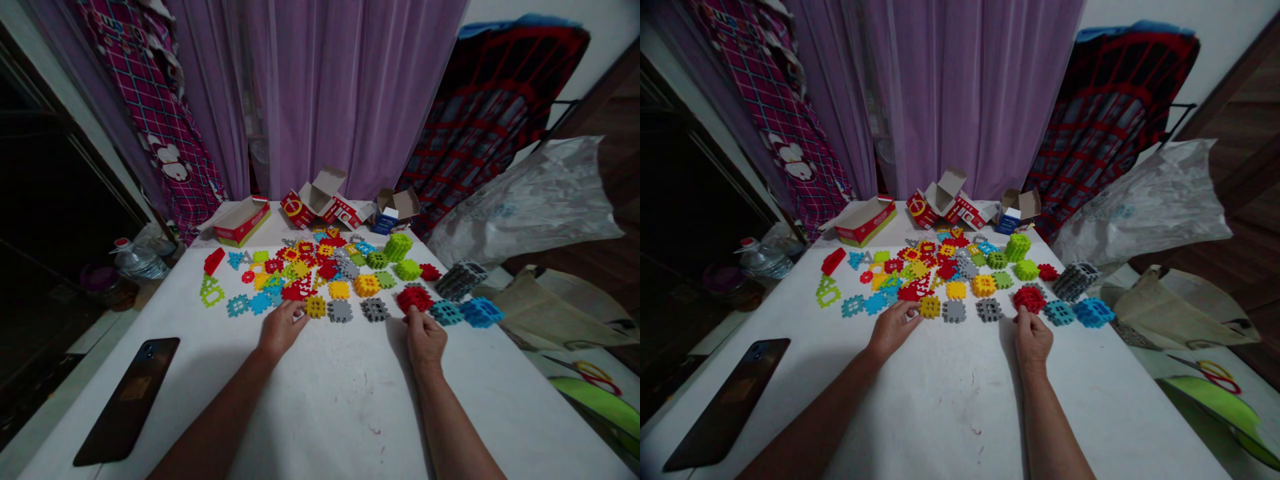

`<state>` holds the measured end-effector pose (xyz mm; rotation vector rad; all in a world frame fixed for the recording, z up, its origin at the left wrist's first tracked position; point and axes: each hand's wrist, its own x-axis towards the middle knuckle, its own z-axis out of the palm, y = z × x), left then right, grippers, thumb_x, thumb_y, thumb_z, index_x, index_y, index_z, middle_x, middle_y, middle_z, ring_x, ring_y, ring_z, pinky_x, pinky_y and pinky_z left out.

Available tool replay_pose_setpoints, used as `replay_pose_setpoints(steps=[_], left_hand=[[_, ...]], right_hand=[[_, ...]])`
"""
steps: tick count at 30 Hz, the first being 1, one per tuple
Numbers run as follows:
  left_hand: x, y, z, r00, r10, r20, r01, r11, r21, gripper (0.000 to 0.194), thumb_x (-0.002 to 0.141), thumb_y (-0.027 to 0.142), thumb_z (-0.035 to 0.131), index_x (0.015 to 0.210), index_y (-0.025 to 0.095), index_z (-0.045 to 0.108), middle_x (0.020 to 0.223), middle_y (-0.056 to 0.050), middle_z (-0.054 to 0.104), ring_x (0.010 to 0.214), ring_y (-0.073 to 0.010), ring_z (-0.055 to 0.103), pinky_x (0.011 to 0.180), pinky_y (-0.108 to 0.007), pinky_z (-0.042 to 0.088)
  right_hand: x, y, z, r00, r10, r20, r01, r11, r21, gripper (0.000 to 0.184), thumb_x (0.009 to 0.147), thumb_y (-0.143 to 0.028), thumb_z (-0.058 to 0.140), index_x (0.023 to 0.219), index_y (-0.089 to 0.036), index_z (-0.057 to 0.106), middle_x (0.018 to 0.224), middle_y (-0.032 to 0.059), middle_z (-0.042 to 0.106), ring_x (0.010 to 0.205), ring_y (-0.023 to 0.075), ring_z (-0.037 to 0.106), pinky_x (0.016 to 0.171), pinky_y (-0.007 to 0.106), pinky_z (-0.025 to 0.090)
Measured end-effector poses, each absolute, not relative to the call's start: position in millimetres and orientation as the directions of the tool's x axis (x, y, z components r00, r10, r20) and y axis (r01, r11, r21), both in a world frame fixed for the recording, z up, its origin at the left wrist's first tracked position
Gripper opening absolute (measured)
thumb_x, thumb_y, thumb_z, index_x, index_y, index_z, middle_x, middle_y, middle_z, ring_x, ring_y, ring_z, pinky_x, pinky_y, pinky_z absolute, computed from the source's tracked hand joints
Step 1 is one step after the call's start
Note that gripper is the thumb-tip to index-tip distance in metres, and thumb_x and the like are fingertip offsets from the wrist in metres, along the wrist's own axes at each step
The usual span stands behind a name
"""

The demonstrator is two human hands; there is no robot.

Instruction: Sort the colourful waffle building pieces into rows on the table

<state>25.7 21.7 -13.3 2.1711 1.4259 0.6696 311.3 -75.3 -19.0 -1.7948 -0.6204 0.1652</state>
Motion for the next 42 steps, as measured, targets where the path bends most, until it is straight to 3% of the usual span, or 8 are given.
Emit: replay_pose_setpoints(steps=[6, 19, 23, 29, 42], left_hand=[[25, 23, -14, 0.35, 0.923, 0.159, 0.696, -0.37, 0.615, 0.021, 0.08, 0.025, 0.068, 0.101, 0.025, 0.071, 0.084, 0.002, 0.067, 0.071, -0.0116, 0.061, 0.066, -0.022, 0.045], [13, 31, -18, 0.282, 0.934, 0.221, 0.605, -0.351, 0.715, 0.012, 0.08, 0.024, 0.065, 0.091, 0.022, 0.07, 0.078, 0.002, 0.065, 0.065, -0.0106, 0.059, 0.062, -0.021, 0.048], [-5, 41, -14, 0.247, 0.915, 0.32, 0.681, -0.399, 0.614, 0.016, 0.086, 0.024, 0.059, 0.095, 0.024, 0.072, 0.091, -0.002, 0.068, 0.074, -0.0137, 0.063, 0.071, -0.026, 0.052], [-11, 49, 0, 0.41, 0.852, 0.327, 0.786, -0.512, 0.348, 0.031, 0.082, 0.031, 0.069, 0.113, 0.029, 0.071, 0.123, -0.007, 0.068, 0.118, -0.0283, 0.056, 0.102, -0.045, 0.043], [-25, 73, -3, 0.434, 0.85, 0.299, 0.835, -0.504, 0.221, 0.028, 0.089, 0.034, 0.061, 0.115, 0.03, 0.071, 0.13, -0.006, 0.066, 0.121, -0.0295, 0.056, 0.104, -0.048, 0.037]], right_hand=[[306, -75, -22, 0.835, 0.468, 0.288, 0.387, -0.129, -0.913, 0.044, 0.077, -0.055, 0.055, 0.051, -0.02, 0.058, 0.045, -0.0028, 0.047, 0.052, 0.0145, 0.047, 0.056, 0.027, 0.037], [290, -62, -20, 0.757, 0.588, 0.287, 0.417, -0.096, -0.904, 0.05, 0.073, -0.061, 0.056, 0.048, -0.019, 0.057, 0.044, -0.0009, 0.049, 0.049, 0.0151, 0.047, 0.054, 0.028, 0.038], [294, -64, -22, 0.755, 0.596, 0.273, 0.409, -0.102, -0.907, 0.05, 0.073, -0.062, 0.057, 0.047, -0.019, 0.056, 0.043, -0.0021, 0.046, 0.049, 0.0142, 0.046, 0.051, 0.027, 0.038], [294, -66, -22, 0.756, 0.602, 0.256, 0.397, -0.111, -0.911, 0.048, 0.074, -0.059, 0.056, 0.048, -0.019, 0.056, 0.045, -0.0021, 0.045, 0.05, 0.0137, 0.044, 0.052, 0.026, 0.036], [288, -66, -15, 0.762, 0.598, 0.249, 0.367, -0.081, -0.927, 0.055, 0.072, -0.068, 0.058, 0.046, -0.019, 0.053, 0.046, -0.002, 0.044, 0.05, 0.0129, 0.041, 0.051, 0.026, 0.035]])
